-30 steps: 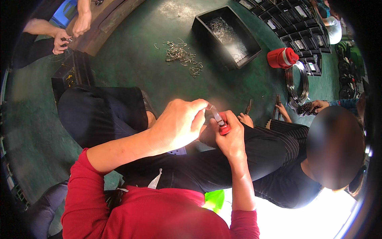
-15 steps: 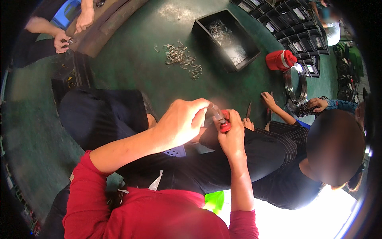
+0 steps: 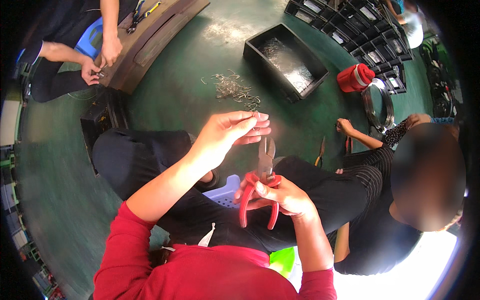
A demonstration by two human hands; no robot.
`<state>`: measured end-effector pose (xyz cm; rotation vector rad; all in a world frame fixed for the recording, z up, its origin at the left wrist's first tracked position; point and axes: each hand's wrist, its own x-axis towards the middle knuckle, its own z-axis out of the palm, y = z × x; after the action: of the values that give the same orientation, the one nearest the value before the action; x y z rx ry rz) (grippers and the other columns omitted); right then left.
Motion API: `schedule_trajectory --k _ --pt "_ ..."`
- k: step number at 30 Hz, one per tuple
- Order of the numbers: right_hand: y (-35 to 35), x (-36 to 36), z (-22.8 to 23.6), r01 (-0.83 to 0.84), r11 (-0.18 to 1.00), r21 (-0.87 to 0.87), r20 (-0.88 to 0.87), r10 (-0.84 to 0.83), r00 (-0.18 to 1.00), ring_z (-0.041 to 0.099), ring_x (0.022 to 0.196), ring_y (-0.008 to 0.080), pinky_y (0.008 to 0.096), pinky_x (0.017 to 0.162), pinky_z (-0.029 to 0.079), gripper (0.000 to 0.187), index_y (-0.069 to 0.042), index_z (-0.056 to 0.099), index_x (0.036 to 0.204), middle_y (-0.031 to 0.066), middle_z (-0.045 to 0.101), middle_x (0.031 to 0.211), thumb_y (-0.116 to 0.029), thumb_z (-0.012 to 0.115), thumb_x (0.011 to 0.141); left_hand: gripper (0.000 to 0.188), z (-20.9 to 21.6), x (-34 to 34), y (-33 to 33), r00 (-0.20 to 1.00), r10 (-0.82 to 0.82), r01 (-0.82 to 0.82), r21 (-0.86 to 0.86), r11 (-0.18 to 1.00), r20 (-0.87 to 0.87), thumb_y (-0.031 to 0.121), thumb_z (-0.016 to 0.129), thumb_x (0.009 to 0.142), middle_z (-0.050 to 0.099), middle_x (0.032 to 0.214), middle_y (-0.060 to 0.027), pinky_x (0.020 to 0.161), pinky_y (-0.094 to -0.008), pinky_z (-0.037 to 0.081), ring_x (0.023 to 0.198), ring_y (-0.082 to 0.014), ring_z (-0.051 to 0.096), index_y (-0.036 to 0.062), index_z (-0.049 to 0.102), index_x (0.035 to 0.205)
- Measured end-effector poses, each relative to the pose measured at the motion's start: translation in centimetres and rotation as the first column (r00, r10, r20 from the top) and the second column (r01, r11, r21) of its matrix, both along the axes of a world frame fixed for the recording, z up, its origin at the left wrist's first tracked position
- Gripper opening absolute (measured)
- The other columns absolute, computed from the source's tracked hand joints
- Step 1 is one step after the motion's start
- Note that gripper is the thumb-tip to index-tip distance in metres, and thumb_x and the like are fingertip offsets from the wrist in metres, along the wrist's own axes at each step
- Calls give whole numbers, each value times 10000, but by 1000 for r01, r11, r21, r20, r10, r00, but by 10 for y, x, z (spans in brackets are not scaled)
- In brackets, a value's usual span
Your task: The person sits on a low stool and repeatedly picks up small metal wire pieces from a pile on the floor. Using red-handled pliers, they cut each piece and drop the cut segments into a nearby black bin. The process is continuous and repetitive.
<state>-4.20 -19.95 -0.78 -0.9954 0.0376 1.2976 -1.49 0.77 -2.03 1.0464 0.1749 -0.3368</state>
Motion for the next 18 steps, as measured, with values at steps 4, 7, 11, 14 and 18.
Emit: schedule_trajectory --k 4,7,11,14,18 --pt "6 5 3 -17 996 90 -70 23 997 620 1036 270 451 861 546 491 3 530 1174 154 636 1074 -417 583 925 289 1 -4 -5 994 0 -4 35 999 111 169 518 977 643 1165 -145 954 -387 501 1099 -280 621 -7 602 1191" --pt "7 6 3 -20 997 81 -76 26 997 627 1017 266 447 855 548 497 -4 536 1164 149 639 1053 -435 580 921 282 1 -6 -7 982 -1 -2 15 1000 191 151 497 985 646 1155 -142 960 -384 497 1097 -271 621 -13 600 1191" --pt "5 6 2 -6 999 38 -60 8 998 637 982 250 416 825 549 488 -11 551 1134 127 649 1029 -447 590 917 283 2 -7 -8 974 -20 5 67 998 226 144 486 989 648 1151 -134 961 -382 493 1101 -264 619 -15 596 1196" --pt "6 6 3 30 995 -94 86 -22 996 650 902 212 355 762 535 429 -14 568 1095 110 668 945 -404 605 920 310 3 -4 -5 977 -54 38 81 996 206 148 480 989 630 1191 -130 977 -390 477 1138 -258 596 -7 569 1242" --pt "4 9 9 185 791 -583 526 195 828 650 750 155 300 670 494 307 -21 585 1043 104 665 767 -294 626 910 424 6 6 13 994 -57 52 49 997 95 281 492 982 606 1222 -129 931 -379 490 1107 -236 604 9 526 1305"
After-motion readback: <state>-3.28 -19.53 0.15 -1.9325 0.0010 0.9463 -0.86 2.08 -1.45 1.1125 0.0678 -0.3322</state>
